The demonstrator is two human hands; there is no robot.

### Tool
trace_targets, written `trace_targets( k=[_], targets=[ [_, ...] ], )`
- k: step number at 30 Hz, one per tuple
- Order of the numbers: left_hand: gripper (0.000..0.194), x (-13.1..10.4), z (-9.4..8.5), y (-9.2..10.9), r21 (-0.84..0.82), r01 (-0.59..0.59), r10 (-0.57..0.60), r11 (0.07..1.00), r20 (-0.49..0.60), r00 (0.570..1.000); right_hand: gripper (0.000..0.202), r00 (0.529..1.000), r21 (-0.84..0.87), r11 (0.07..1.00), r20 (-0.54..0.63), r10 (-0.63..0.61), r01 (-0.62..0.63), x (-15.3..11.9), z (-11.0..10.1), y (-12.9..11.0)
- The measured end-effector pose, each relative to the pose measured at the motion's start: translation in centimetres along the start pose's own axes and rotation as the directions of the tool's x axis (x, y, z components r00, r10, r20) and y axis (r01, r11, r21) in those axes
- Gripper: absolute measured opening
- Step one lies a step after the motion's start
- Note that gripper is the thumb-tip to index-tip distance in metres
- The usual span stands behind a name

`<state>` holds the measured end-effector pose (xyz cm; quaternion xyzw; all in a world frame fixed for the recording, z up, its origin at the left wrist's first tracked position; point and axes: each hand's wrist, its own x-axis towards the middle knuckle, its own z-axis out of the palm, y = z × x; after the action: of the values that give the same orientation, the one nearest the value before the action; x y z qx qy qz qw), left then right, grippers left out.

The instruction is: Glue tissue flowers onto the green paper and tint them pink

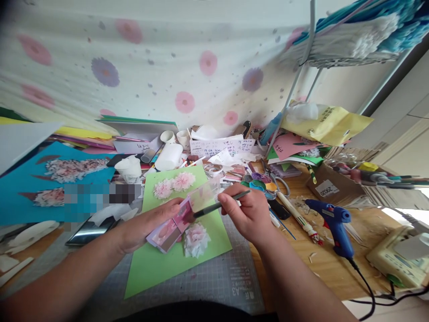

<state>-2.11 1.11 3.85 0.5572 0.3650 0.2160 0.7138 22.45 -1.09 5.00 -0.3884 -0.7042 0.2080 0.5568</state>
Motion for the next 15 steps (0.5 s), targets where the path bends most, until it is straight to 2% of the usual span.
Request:
trace_targets(
  k=[4,6,9,13,15],
  targets=[
    [0.046,-0.2,0.2,0.3,-0.021,0.04,-0.039,0.999,0.023,0.999,0.023,0.984,0.151,0.987,-0.178,-0.026,0.053,0.0,-0.3,0.0],
    [0.046,-0.3,0.3,0.5,-0.028,0.036,-0.035,0.999,0.032,0.999,0.023,0.992,0.098,0.993,-0.112,-0.062,0.073,0.1,-0.5,-0.1],
    [0.049,-0.4,0.2,0.5,-0.027,0.053,-0.052,0.998,0.044,0.998,0.026,0.996,-0.127,0.989,0.064,-0.066,0.073,0.3,-0.8,-0.1],
    [0.045,-0.5,-0.2,0.5,-0.029,0.056,-0.056,0.998,0.012,0.998,0.027,0.996,-0.326,0.944,0.079,-0.03,0.054,0.9,-0.9,0.3],
    [0.043,-0.6,-0.3,0.4,-0.03,0.038,-0.038,0.999,0.001,0.999,0.027,0.989,-0.375,0.925,0.146,0.003,0.052,1.1,-0.5,0.5]
  ],
)
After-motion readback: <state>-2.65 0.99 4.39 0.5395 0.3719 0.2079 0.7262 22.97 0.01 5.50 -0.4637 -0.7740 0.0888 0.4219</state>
